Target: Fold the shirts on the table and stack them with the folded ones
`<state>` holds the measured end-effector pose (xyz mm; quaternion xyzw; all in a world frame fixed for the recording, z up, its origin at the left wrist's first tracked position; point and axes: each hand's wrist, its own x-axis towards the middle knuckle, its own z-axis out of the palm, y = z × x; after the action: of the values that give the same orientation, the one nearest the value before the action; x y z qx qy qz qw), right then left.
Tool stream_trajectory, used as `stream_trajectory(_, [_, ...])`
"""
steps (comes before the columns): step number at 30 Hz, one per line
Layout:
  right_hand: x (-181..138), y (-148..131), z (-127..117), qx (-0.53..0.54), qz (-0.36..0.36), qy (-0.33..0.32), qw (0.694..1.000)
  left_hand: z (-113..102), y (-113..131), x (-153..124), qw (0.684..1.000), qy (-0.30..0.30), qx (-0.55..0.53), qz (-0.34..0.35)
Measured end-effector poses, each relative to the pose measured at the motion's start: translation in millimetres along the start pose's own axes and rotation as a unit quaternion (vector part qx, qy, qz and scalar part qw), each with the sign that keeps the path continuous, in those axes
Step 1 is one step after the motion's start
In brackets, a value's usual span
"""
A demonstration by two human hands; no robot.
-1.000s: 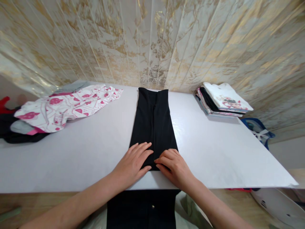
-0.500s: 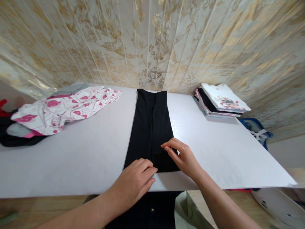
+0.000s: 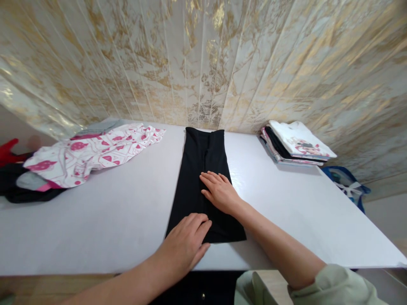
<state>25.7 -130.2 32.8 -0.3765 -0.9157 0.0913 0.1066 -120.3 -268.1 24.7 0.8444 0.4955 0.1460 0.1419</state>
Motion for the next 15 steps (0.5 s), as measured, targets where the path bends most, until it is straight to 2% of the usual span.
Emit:
stream_trajectory(4, [18.2,9.6,7.3,-0.028,0.006,0.004,1.000,-6.4,2.0,-2.0,0.999,-0.020,-0.038,-0.010])
stream_trajectory(8, [34.3,12.6,7.7,-0.034,0.031,0.015,0.999,-25.0,0.6,3.7,0.995,-0.036,-0.089,0.005])
stream_trajectory(11, [49.3,15.8,8.1,-0.039,0.037,0.057,0.997,-42.0,-16.2,24.2,0.996,0.014,-0.083,0.007])
stream_trajectory(15, [66.4,24.1,17.3,-0.049,0.051,0.046,0.996,-52.6,-67.5,75.7,0.992,0.117,0.027,-0.037])
